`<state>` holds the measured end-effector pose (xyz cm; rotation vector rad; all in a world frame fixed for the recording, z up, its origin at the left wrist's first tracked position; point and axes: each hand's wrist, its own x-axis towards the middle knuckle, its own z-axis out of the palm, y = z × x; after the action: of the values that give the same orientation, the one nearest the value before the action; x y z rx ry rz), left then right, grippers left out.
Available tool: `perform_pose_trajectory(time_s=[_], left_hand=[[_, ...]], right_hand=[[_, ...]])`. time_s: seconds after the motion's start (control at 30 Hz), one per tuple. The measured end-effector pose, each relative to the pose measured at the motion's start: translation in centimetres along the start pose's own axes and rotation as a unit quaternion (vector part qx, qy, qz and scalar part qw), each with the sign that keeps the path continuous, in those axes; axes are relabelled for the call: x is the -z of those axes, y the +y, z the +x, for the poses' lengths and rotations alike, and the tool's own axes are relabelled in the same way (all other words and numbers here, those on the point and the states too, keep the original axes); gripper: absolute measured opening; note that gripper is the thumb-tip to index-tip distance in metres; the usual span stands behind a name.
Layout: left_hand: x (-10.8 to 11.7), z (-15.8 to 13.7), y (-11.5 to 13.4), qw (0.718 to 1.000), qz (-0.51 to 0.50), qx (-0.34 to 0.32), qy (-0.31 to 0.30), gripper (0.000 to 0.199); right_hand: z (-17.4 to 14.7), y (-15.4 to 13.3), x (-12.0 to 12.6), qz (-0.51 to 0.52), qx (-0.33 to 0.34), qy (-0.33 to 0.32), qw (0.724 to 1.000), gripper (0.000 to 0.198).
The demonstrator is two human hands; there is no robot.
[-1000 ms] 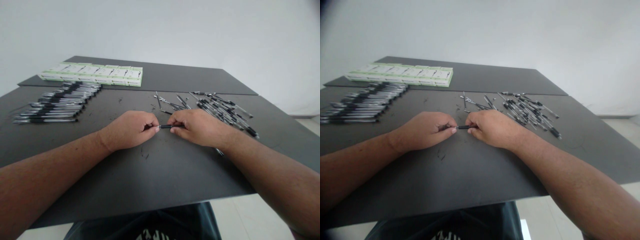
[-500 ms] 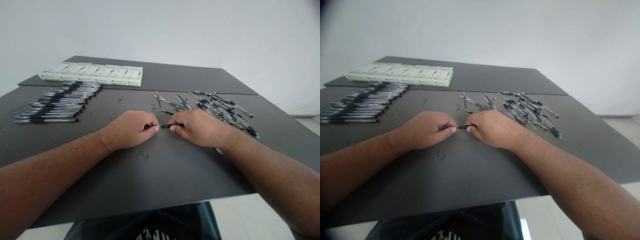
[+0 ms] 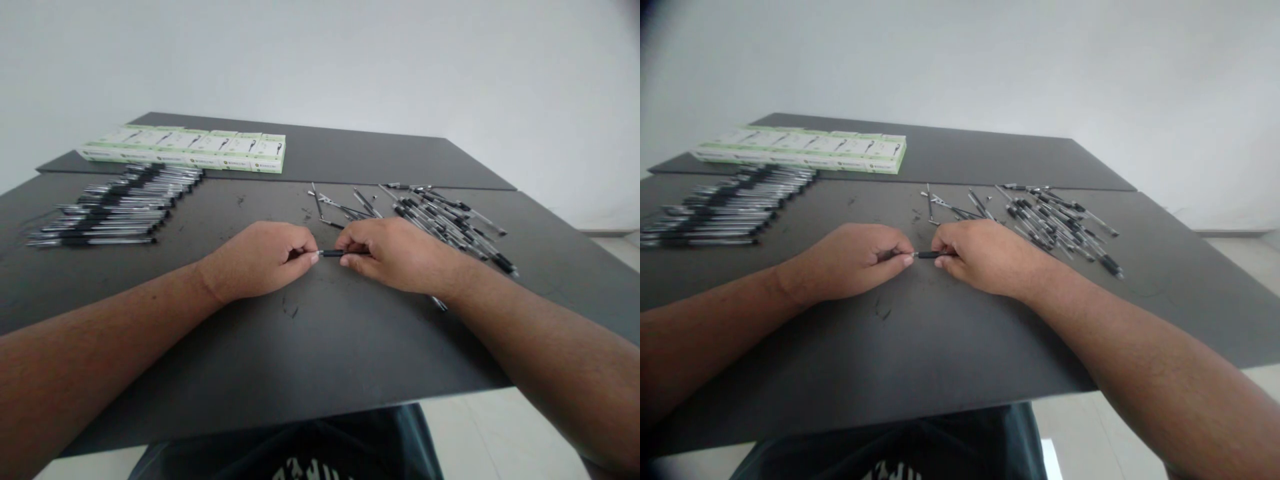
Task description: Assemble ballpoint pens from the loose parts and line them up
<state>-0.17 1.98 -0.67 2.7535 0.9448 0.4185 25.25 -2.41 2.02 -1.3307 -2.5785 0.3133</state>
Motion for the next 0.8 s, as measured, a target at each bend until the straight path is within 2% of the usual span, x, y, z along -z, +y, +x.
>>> perform_pose_trajectory(time_s=[0.13,0.33,0.4,0.53,0.7,0.8], left_hand=[[-0.03,0.07,-0.04,1.000,0.001,-0.004,0.000,0.028],[-0.07,-0.01,-0.03,1.000,0.001,-0.003,-0.002,0.028],[-0.02,-0.03,-0.02,1.000,-0.001,-0.002,-0.004,0.028],[0.04,0.03,0.00,1.000,-0.006,-0.001,-0.011,0.026],[-0.05,0.11,0.00,1.000,-0.004,-0.005,-0.009,0.026],[-0.10,0.12,-0.03,1.000,-0.003,-0.007,-0.008,0.026]], right_hand=[[0.02,-0.18,0.09,-0.021,0.007,-0.024,0.999,0.021],[0.02,0.05,-0.07,0.004,-0.004,0.008,1.000,0.021],[0.03,0.02,-0.01,-0.012,0.003,-0.009,1.000,0.017],[0.02,-0.17,0.07,-0.026,0.029,-0.034,0.999,0.023],[0.00,-0.05,-0.08,0.009,0.000,-0.001,1.000,0.028],[0.04,0.00,-0.01,-0.002,0.016,-0.006,1.000,0.022]])
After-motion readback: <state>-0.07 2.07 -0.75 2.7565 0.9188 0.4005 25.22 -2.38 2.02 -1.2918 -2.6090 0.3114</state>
